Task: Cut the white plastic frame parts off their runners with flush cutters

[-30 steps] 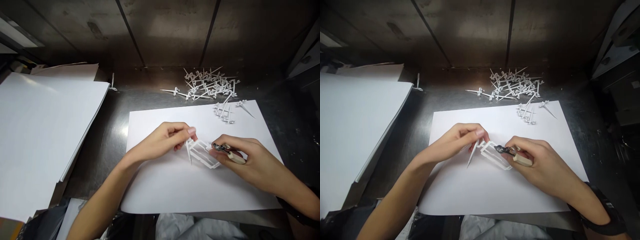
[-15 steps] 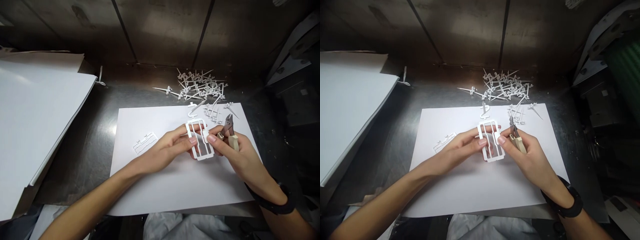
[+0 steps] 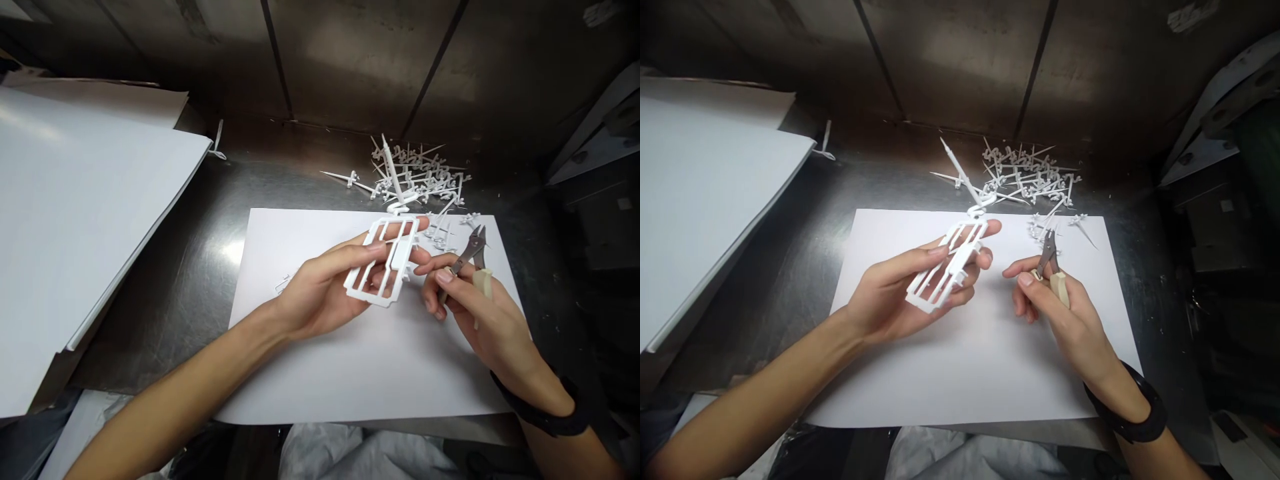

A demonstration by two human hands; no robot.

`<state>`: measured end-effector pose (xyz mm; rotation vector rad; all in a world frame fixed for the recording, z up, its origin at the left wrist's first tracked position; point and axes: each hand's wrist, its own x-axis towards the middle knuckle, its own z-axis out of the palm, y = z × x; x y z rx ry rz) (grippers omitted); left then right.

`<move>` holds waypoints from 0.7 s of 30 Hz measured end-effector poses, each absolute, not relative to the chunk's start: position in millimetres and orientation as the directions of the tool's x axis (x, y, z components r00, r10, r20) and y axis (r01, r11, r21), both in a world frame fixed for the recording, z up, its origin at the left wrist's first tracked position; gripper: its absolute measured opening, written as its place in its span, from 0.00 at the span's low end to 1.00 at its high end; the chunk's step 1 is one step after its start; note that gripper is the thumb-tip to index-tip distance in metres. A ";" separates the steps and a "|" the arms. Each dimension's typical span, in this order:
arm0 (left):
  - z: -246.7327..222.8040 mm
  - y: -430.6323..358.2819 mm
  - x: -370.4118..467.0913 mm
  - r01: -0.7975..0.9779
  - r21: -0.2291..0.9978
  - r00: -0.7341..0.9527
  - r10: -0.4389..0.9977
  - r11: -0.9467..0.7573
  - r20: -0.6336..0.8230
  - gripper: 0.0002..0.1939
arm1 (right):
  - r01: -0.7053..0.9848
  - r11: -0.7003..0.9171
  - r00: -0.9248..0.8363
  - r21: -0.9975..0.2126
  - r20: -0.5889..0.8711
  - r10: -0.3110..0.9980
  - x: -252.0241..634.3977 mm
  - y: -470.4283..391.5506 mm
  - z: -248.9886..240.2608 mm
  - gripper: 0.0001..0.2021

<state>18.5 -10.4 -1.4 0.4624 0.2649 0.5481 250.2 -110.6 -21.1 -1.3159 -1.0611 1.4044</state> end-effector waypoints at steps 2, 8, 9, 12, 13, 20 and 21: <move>-1.1 -10.8 18.2 -0.437 0.427 0.844 0.525 0.792 -0.110 0.19 | -0.059 -0.210 -0.014 -0.976 -0.210 0.978 250.9 -111.1 -22.3 0.10; 0.3 -10.7 19.4 -0.485 0.531 0.764 0.632 0.695 -0.129 0.12 | -0.018 -0.208 0.006 -0.978 -0.208 0.978 253.6 -113.1 -23.4 0.10; 0.4 -10.2 19.2 -0.486 0.565 0.747 0.652 0.667 -0.128 0.12 | -0.019 -0.205 0.009 -0.978 -0.206 0.979 254.0 -113.5 -23.4 0.09; 2.0 -8.4 16.9 -0.467 0.640 0.721 0.682 0.610 -0.124 0.13 | -0.022 -0.197 0.011 -0.980 -0.197 0.980 254.8 -114.9 -23.4 0.08; 2.8 -7.8 15.7 -0.462 0.654 0.714 0.689 0.599 -0.126 0.13 | -0.019 -0.195 0.009 -0.981 -0.196 0.981 255.0 -115.3 -23.4 0.08; 5.1 -4.4 12.3 -0.484 0.536 0.738 0.652 0.692 -0.176 0.28 | 0.001 -0.250 0.004 -0.968 -0.250 0.968 256.6 -116.8 -26.4 0.12; 4.8 -4.5 12.5 -0.475 0.537 0.743 0.645 0.697 -0.180 0.30 | 0.003 -0.254 -0.010 -0.967 -0.254 0.967 256.8 -116.7 -28.1 0.12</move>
